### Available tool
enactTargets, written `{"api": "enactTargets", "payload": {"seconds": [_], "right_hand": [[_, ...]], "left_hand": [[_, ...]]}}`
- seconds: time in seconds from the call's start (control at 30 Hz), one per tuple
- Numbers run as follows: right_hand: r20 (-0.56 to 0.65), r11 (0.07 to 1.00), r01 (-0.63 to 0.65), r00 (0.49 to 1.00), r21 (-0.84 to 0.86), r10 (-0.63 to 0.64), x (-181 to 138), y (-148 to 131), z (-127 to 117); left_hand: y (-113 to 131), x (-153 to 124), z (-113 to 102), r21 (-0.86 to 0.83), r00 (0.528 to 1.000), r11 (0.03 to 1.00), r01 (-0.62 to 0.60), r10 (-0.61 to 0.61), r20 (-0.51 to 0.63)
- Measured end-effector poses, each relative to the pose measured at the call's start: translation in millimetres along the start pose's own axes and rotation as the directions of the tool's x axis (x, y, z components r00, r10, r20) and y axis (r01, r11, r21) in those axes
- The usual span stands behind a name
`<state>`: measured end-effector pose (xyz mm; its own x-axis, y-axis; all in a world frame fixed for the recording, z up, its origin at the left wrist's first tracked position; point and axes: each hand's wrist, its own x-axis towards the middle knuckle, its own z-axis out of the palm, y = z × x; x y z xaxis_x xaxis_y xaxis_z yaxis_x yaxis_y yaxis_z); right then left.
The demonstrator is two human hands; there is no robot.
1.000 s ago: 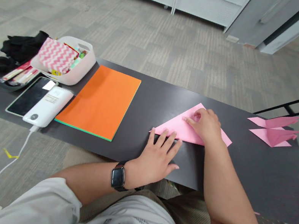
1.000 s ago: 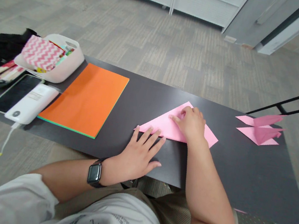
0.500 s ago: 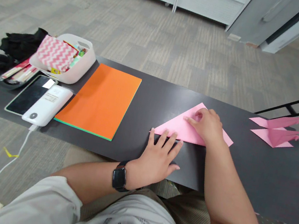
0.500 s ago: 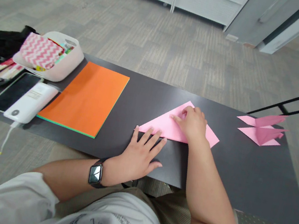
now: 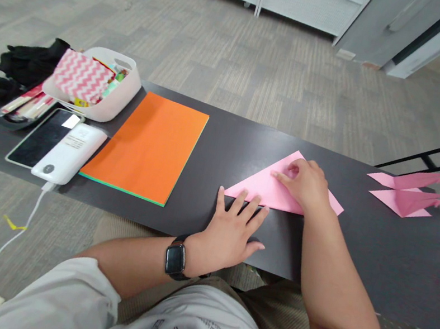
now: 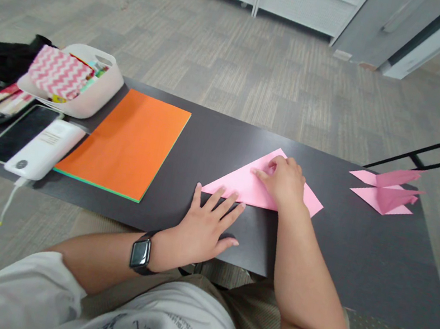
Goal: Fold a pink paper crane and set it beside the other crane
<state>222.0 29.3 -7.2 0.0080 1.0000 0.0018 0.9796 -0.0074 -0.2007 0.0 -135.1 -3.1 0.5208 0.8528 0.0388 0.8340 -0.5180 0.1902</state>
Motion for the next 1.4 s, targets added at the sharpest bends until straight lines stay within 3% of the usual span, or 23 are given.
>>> {"api": "enactTargets", "payload": {"seconds": [0.27,0.47,1.4], "right_hand": [[-0.013,1.000,0.006,1.000,-0.007,-0.006,-0.3,-2.8,-1.6],[-0.012,1.000,0.006,1.000,-0.006,-0.006,-1.0,-2.9,-1.6],[0.015,1.000,-0.002,1.000,0.016,0.002,0.8,-1.8,-3.4]], "left_hand": [[-0.4,-1.4,0.4,-0.004,0.999,1.000,0.015,-0.015,-0.030],[3.3,-2.0,-3.6,0.008,0.995,0.996,-0.091,0.091,-0.031],[4.5,-2.9,0.9,0.005,0.998,0.998,-0.059,0.059,0.001]]}}
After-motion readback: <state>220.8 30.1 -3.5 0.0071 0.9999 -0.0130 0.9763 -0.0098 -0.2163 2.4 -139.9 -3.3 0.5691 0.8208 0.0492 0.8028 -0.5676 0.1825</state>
